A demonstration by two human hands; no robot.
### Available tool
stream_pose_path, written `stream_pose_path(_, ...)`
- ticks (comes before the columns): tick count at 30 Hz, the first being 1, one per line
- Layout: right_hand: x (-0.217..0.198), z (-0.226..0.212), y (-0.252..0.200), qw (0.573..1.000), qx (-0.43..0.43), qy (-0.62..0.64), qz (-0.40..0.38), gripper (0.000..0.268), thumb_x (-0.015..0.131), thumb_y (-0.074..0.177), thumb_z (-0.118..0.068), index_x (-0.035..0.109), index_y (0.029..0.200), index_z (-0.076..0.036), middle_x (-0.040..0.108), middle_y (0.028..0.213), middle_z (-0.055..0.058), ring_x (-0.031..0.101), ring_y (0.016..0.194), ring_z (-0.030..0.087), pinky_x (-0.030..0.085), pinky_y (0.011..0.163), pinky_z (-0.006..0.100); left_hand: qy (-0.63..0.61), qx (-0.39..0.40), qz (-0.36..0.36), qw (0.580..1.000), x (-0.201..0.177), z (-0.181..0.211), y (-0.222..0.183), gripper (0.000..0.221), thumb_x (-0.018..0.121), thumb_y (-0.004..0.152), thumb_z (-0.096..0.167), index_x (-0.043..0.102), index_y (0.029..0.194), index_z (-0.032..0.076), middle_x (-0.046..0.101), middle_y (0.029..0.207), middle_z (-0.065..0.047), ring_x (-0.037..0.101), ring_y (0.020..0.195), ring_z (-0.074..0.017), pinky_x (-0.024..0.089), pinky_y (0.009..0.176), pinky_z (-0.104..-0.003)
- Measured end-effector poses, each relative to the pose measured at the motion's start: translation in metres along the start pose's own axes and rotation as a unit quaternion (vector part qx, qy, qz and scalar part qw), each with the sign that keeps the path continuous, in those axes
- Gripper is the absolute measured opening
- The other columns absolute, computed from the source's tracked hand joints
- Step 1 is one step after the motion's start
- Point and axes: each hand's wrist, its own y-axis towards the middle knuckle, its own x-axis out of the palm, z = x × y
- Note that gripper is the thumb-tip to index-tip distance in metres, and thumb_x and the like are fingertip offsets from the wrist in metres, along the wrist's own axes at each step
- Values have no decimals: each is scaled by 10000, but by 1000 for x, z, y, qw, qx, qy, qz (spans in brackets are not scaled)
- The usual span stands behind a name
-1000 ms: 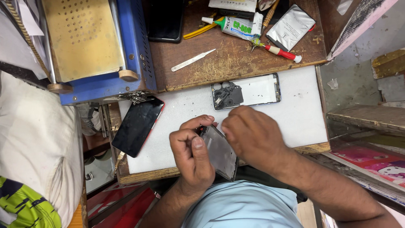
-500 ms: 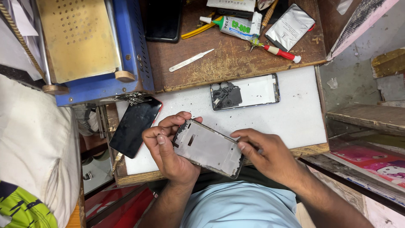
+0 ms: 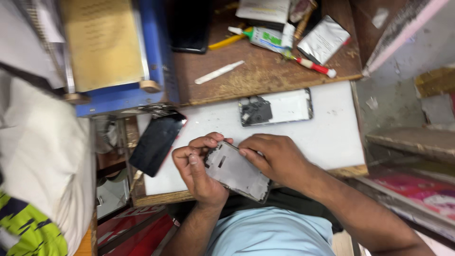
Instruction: The person removes a ribbon cable from a disassembled smartphone, then repeatedly wipes the interior metal frame with a small cloth. The person handles the phone frame and a cloth throughout the clip.
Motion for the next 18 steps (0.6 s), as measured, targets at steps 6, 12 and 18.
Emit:
stream_pose_path(6,-4,-9,4,998,27,28,-49,249,649,920,-179,704,1143,-84,752,963,106,745,731,258,593,637,370,-28,-8,-2,1000,0,8,4,173,369,1154,222,365,1146,49,575,1160,-192,604,1142,-289,574,1022,-505)
stream_pose_path(12,5,-9,3,992,109,-61,-21,232,673,936,-238,733,1133,-131,788,969,84,776,787,240,608,676,363,-26,2,-38,999,0,6,6,158,360,1170,207,356,1142,52,573,1173,-186,593,1172,-276,581,1041,-495)
stream_pose_path(18,-2,-6,-3,1000,-26,-6,-4,281,647,911,-147,708,1174,-67,757,975,127,759,814,295,602,681,375,-25,-5,-19,999,0,7,9,167,376,1154,221,352,1136,57,582,1158,-193,603,1164,-294,586,1016,-498)
